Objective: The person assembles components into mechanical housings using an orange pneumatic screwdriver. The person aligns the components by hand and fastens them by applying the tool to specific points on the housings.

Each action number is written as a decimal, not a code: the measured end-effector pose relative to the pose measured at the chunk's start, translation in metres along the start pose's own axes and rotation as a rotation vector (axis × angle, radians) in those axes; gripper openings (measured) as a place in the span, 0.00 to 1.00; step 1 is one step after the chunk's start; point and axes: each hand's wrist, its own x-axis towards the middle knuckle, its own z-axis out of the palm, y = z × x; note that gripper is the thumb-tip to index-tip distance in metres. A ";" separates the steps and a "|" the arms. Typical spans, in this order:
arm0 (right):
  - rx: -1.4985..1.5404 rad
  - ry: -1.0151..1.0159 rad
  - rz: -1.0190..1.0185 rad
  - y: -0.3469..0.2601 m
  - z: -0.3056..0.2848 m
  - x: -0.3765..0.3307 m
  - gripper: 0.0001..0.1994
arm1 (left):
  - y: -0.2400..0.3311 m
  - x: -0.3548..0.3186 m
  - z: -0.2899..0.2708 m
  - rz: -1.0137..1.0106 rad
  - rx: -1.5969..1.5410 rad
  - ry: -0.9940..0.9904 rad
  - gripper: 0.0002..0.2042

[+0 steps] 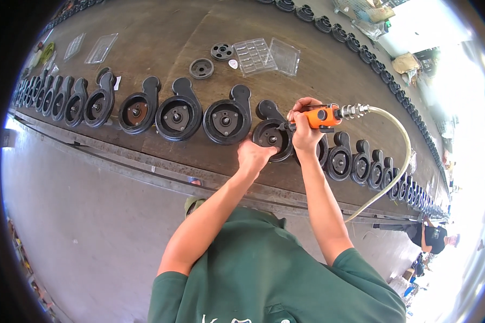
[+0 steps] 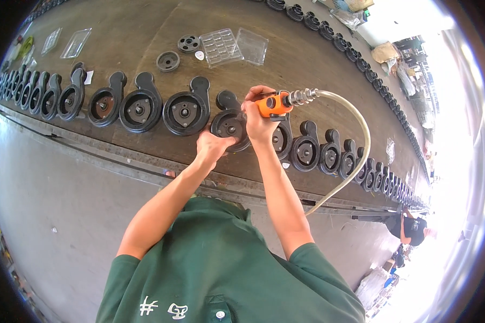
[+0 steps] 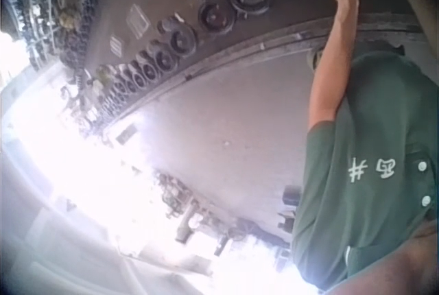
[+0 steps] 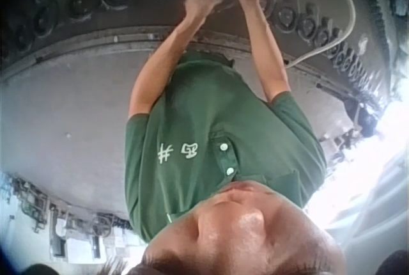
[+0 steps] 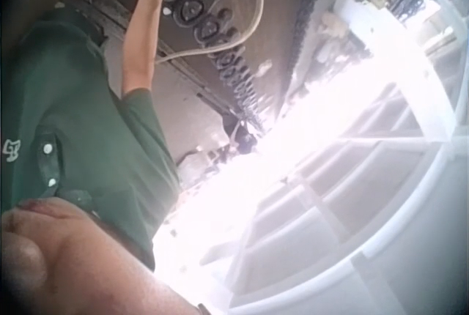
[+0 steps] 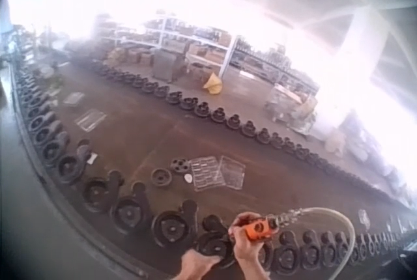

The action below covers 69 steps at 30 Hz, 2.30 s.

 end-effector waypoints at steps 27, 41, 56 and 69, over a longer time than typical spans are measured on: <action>0.010 -0.130 0.028 0.011 -0.005 0.007 0.13 | -0.002 0.000 0.005 0.050 -0.012 -0.024 0.28; 0.092 0.256 -0.268 -0.121 -0.088 -0.038 0.15 | 0.037 -0.094 0.038 1.214 0.759 0.018 0.18; 0.255 0.484 -0.191 -0.106 -0.147 -0.071 0.15 | 0.060 -0.043 0.078 1.153 1.180 -0.197 0.20; 0.280 0.420 -0.063 -0.074 -0.138 -0.035 0.14 | 0.081 -0.030 0.093 1.013 1.372 -0.238 0.30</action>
